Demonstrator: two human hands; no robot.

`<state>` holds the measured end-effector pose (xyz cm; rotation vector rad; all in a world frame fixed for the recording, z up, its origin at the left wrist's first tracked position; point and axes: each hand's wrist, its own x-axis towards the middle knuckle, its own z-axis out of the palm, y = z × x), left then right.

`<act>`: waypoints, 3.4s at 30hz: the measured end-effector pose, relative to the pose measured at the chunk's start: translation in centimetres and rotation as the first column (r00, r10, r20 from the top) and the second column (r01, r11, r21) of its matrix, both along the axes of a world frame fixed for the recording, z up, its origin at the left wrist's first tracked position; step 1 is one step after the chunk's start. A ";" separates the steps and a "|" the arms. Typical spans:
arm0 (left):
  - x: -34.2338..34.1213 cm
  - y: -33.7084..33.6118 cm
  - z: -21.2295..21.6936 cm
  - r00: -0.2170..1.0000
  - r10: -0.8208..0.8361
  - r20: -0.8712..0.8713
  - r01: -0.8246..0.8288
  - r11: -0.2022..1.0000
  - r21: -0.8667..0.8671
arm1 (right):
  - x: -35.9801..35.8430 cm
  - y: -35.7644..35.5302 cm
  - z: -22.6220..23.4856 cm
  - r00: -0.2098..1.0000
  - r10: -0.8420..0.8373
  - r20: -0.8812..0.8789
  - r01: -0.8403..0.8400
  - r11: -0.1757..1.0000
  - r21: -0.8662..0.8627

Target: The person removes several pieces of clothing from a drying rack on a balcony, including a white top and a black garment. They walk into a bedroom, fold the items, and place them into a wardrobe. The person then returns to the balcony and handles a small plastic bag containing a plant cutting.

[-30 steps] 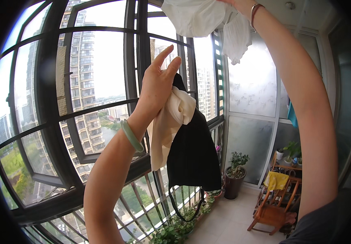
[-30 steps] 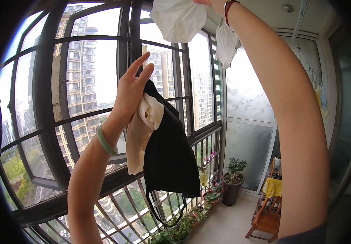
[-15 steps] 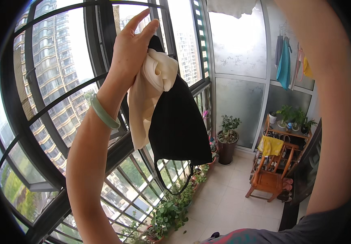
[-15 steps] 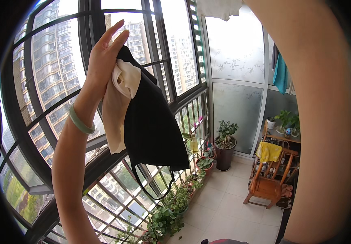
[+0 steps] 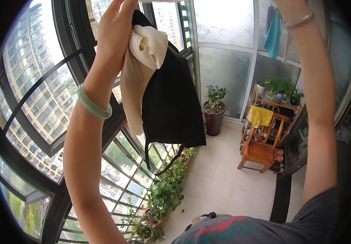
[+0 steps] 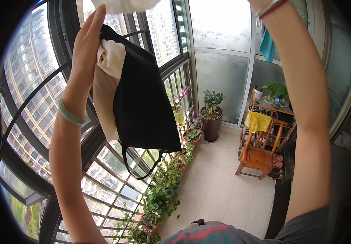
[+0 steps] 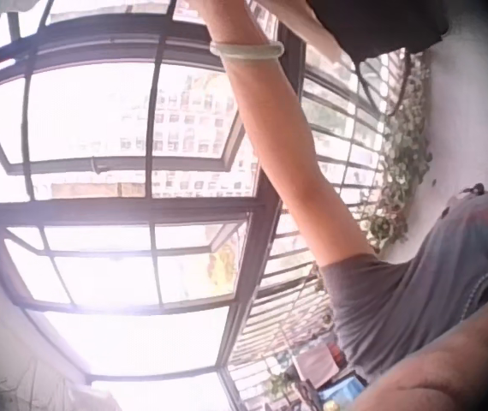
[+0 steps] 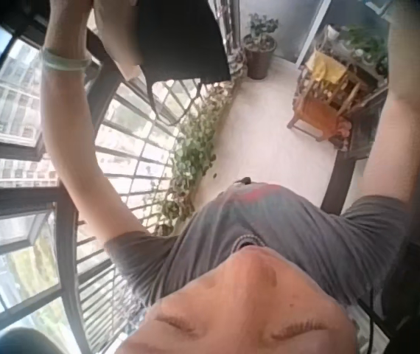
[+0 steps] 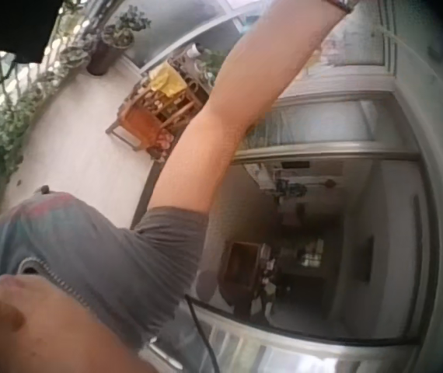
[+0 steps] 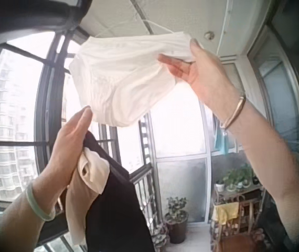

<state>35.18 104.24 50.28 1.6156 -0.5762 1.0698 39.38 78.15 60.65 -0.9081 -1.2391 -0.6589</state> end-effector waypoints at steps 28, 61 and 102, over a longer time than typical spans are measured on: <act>37.2 -17.1 -10.6 0.921 -0.151 -0.358 0.143 0.989 -0.049 | 34.4 -19.3 -15.7 0.849 -0.173 -0.500 0.182 0.983 -0.030; 57.3 -18.3 5.5 0.997 0.004 -0.081 -0.001 0.999 0.034 | 69.3 -8.2 10.7 0.986 0.000 -0.169 0.052 0.952 0.302; 71.5 -21.0 1.0 0.971 -0.222 -0.085 0.213 0.971 -0.108 | 77.7 -14.8 5.2 0.932 -0.352 -0.087 0.343 0.933 -0.105</act>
